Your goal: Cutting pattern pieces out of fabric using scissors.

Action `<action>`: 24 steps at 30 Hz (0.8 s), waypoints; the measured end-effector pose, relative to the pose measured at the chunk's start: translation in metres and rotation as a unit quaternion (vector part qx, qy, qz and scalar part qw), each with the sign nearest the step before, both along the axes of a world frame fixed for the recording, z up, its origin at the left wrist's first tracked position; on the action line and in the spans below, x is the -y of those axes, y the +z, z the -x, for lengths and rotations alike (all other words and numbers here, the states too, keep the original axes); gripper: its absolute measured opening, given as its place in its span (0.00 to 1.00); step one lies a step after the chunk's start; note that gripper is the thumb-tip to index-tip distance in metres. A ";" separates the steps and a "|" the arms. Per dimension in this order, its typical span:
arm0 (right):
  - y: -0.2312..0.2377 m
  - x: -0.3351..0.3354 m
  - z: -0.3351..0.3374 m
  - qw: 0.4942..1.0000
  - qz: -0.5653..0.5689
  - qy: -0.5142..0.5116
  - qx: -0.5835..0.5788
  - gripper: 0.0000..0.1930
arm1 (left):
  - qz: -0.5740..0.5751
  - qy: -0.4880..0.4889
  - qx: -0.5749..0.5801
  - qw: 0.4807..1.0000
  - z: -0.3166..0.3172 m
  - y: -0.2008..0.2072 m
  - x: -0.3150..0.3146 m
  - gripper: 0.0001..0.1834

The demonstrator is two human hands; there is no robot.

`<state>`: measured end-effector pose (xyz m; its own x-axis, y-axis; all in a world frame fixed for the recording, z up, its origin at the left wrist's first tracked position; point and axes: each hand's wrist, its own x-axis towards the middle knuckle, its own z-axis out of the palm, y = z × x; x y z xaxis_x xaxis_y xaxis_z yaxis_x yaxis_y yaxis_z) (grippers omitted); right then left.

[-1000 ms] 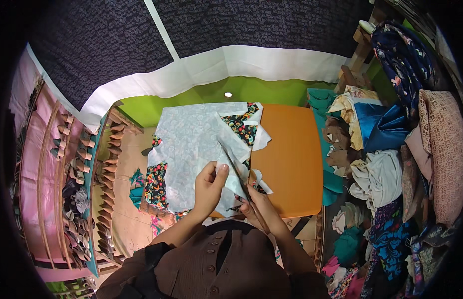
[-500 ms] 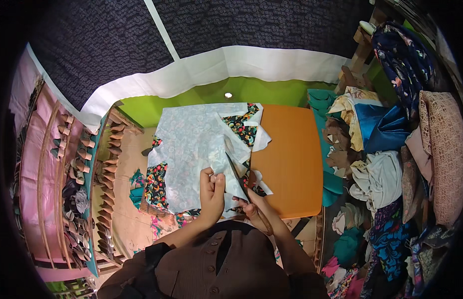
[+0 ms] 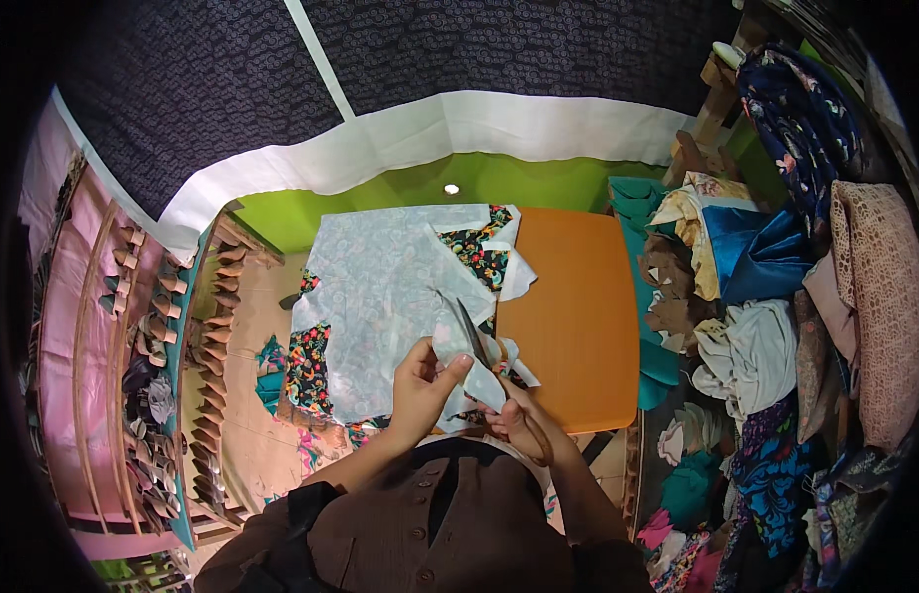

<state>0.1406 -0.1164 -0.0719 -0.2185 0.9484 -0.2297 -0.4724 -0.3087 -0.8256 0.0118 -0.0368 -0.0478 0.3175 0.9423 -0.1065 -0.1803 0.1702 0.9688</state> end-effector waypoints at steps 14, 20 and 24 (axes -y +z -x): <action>0.012 -0.001 0.009 0.971 -0.081 -0.008 0.226 0.48 | 0.031 -0.020 -0.075 0.997 0.008 0.008 -0.003 0.08; -0.006 -0.002 0.010 0.973 -0.045 -0.018 0.224 0.47 | 0.017 0.003 -0.039 0.999 0.004 0.001 -0.002 0.11; 0.004 -0.004 0.014 0.968 -0.079 -0.052 0.232 0.44 | 0.007 0.007 -0.042 0.999 0.004 0.001 -0.003 0.11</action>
